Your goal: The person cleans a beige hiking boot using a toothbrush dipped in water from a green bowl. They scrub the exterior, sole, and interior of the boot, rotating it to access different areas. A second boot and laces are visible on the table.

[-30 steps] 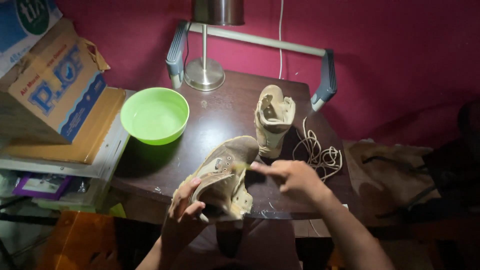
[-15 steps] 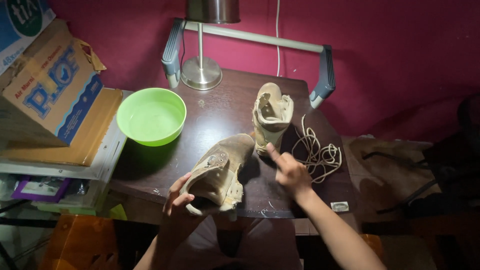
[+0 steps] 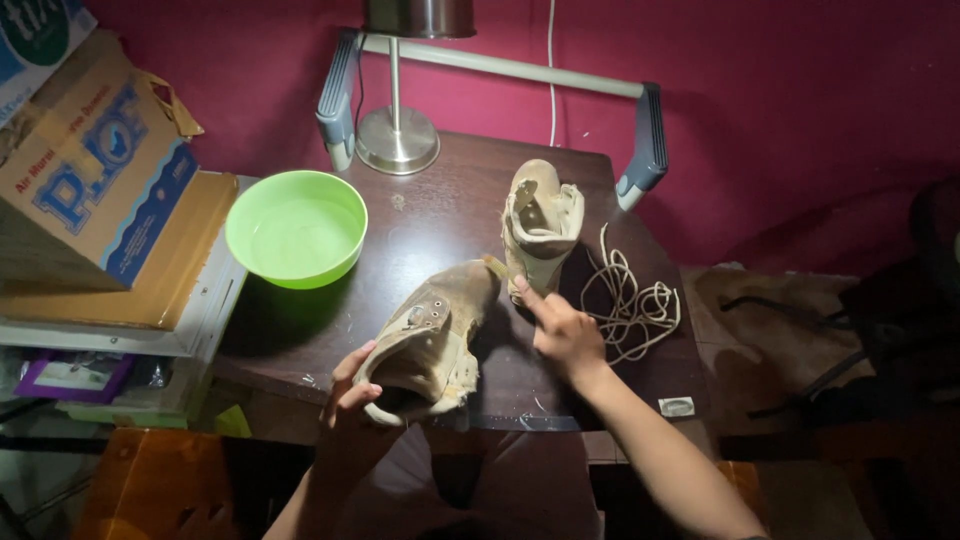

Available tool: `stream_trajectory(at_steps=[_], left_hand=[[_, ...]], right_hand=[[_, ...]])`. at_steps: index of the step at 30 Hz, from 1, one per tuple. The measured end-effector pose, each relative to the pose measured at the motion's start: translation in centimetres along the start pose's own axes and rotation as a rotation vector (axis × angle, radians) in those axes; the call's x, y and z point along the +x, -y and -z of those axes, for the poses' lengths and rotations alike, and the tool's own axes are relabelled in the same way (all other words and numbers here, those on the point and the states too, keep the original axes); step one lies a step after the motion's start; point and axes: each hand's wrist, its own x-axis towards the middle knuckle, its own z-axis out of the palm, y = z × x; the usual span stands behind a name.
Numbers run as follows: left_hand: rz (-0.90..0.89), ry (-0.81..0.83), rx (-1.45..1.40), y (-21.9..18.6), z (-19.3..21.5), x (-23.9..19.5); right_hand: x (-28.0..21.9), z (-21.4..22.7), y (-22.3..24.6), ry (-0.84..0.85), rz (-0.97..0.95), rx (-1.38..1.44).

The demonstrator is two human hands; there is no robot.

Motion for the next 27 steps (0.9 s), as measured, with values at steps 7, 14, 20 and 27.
stream_trajectory(at_steps=[7, 14, 20, 27], left_hand=[[-0.022, -0.002, 0.007, 0.3, -0.1, 0.0], [0.020, -0.016, 0.018, 0.2, -0.2, -0.1], [0.025, -0.021, 0.005, 0.1, -0.1, 0.0], [0.055, -0.017, 0.017, 0.6, 0.1, -0.3]], right_hand=[[1.8, -0.4, 0.8, 0.150, -0.081, 0.061], [2.6, 0.0, 0.8, 0.044, -0.027, 0.033], [1.5, 0.3, 0.1, 0.397, 0.054, 0.016], [2.4, 1.2, 1.6, -0.055, 0.180, -0.063]])
